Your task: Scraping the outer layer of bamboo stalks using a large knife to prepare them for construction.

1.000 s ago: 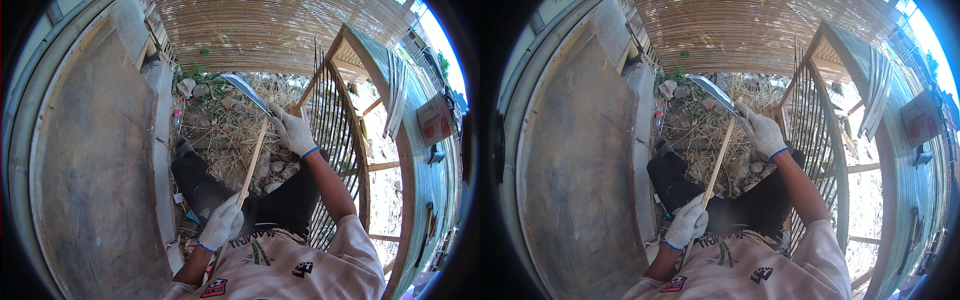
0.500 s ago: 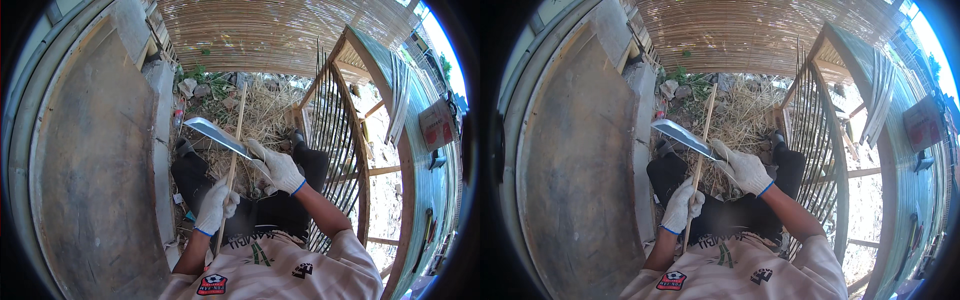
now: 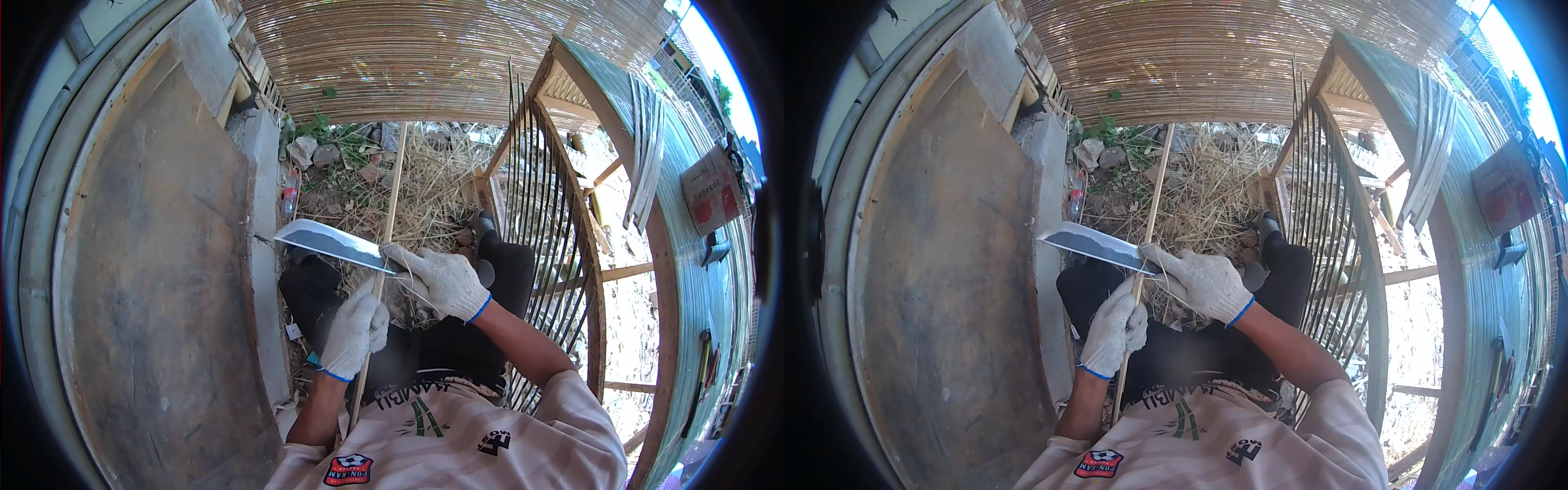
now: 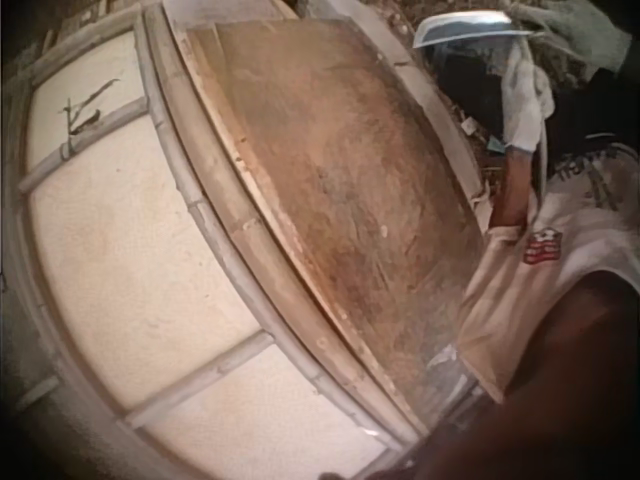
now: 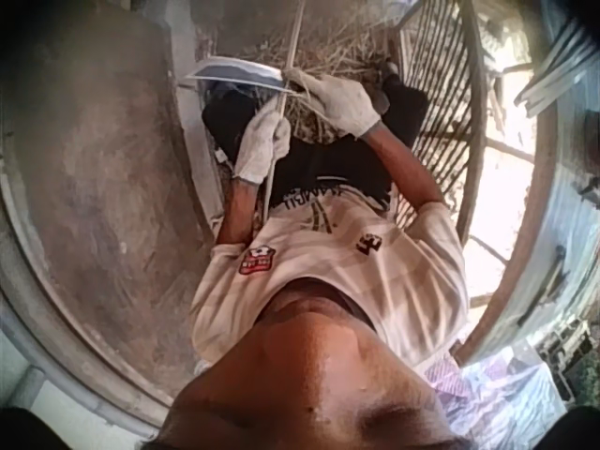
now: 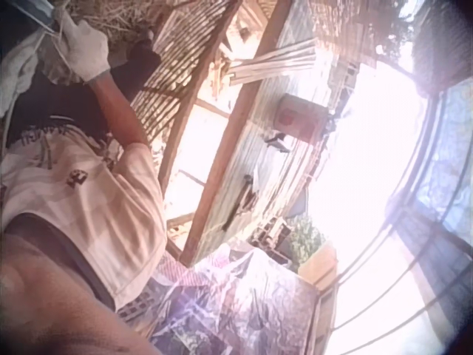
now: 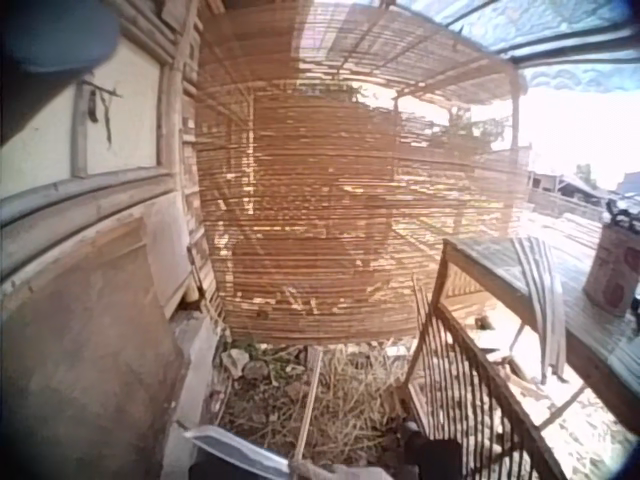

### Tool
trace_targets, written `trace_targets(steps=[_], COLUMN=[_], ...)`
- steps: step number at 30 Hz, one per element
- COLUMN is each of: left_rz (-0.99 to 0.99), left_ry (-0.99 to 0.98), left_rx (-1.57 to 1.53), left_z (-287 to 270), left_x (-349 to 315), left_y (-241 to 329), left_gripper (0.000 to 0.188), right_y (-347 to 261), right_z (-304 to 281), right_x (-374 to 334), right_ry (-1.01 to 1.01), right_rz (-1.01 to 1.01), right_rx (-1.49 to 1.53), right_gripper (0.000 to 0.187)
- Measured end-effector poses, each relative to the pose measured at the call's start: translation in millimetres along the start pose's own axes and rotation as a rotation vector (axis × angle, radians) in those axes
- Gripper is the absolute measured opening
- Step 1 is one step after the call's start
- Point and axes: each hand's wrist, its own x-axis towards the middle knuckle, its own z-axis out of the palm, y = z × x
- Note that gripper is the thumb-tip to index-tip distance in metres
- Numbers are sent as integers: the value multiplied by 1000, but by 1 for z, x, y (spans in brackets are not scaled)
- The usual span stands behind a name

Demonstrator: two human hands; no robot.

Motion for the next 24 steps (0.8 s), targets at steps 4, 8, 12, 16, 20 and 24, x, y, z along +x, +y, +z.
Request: trace_targets(steps=[4,8,12,16,20,24], left_rz=[-39,-83,-140,-112,-17,12], left_ry=[-101,-148,-133,-42,-24,-47], left_rx=[35,16,53,126,77,59], left_z=[1,0,-2,-3,-3,9], left_x=[-19,-44,-65,-59,-28,-7], left_y=[-7,-16,-20,-19,-16,-6], left_gripper=[56,54,52,53,55,56], right_y=[43,54,78,109,54,5], right_z=[-1,-48,-75,-49,-32,-16], right_x=[10,25,37,23,2,-13], right_ry=[220,151,211,429,194,4], right_rz=[77,332,427,294,242,36], right_rx=[38,74,94,-14,149,179], right_gripper=[55,48,51,60,72,65])
